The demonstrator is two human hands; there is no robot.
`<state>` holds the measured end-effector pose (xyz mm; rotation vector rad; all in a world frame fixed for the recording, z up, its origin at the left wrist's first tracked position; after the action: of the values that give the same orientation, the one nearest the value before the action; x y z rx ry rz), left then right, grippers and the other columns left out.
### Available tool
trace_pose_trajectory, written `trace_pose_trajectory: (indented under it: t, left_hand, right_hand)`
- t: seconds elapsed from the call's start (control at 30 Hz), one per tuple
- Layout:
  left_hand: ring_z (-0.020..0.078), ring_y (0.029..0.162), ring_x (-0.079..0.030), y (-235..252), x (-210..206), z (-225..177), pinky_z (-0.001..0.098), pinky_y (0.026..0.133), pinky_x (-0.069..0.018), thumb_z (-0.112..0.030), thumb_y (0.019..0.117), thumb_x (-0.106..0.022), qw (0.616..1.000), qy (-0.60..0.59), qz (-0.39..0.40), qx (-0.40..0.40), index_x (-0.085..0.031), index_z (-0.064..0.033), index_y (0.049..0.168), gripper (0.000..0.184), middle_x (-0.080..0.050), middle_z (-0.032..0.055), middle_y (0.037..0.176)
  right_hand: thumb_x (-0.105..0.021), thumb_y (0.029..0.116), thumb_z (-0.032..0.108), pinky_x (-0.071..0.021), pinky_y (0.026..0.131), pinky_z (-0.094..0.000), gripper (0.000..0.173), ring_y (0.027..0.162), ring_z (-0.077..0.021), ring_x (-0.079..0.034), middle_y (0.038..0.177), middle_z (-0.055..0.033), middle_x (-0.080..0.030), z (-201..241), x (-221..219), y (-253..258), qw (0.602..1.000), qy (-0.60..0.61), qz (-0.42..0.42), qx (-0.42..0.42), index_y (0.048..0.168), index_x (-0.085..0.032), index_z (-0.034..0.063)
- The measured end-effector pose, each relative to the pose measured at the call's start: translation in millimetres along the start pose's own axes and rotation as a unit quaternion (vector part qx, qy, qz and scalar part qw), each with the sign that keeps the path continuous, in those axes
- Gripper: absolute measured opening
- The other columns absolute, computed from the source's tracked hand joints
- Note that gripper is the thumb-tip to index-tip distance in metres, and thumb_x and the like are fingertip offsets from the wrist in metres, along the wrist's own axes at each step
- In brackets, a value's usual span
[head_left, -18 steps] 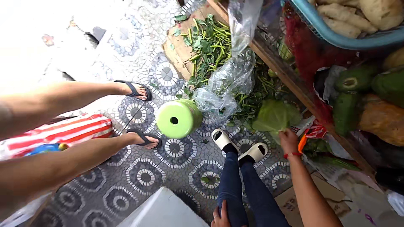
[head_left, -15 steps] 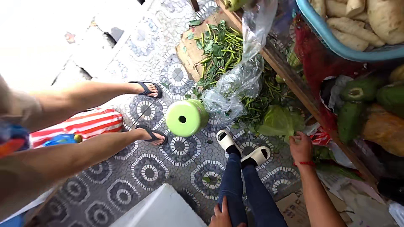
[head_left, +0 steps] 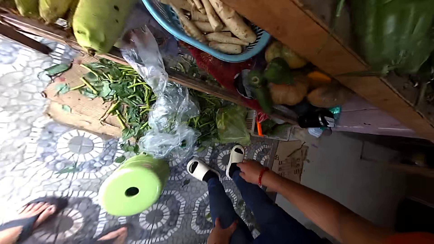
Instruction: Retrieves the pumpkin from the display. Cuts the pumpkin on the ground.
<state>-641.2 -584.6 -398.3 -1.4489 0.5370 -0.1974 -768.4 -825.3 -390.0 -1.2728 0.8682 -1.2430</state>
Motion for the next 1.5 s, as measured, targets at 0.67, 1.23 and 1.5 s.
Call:
trace_pose_trajectory:
  t: [0.67,1.23,1.5]
  left_hand:
    - [0.0557,0.131,-0.050,20.6,-3.2,-73.4,0.0783,0.103,-0.0358,-0.059,0.0908,-0.069,0.975,0.209,-0.070,-0.013,-0.044,0.0028,0.150,0.090,-0.053,0.0360,0.141]
    - [0.0321,0.108,-0.061,-61.4,-107.2,-575.1,0.0480,0.091,-0.0524,-0.051,0.1073,-0.045,0.805,-0.443,0.024,-0.394,-0.055,0.0046,0.133,0.062,-0.061,0.0248,0.124]
    - [0.0260,0.106,-0.063,-94.6,-106.5,-519.3,0.0424,0.090,-0.0538,-0.038,0.1042,-0.058,0.784,-0.402,0.015,-0.473,-0.043,-0.0056,0.149,0.057,-0.062,0.0206,0.127]
  right_hand:
    - [-0.057,0.1050,0.034,-0.0334,0.119,-0.0519,0.074,0.144,-0.0413,-0.042,0.156,-0.0307,-0.039,-308.6,168.9,-145.9,0.660,0.322,-0.645,-0.211,0.159,-0.024,-0.0038]
    - [-0.031,0.1108,0.045,-0.0532,0.095,-0.0485,0.046,0.119,-0.0251,-0.060,0.134,-0.0098,-0.057,-451.1,226.8,-91.8,0.572,0.699,-0.428,0.042,0.144,-0.042,0.0155]
    - [-0.013,0.1126,0.034,-0.0535,0.094,-0.0385,0.046,0.110,-0.0166,-0.059,0.122,-0.0082,-0.054,-359.2,156.4,-169.6,0.501,0.697,-0.482,0.177,0.141,-0.037,0.0084]
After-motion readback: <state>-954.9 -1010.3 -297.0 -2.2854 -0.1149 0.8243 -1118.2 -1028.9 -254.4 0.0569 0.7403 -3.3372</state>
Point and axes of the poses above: each hand's wrist, its own y-axis towards the middle knuckle, its own x-axis out of the back of the hand, z = x × y, the point moved 2 cm from there along y, towards the middle knuckle
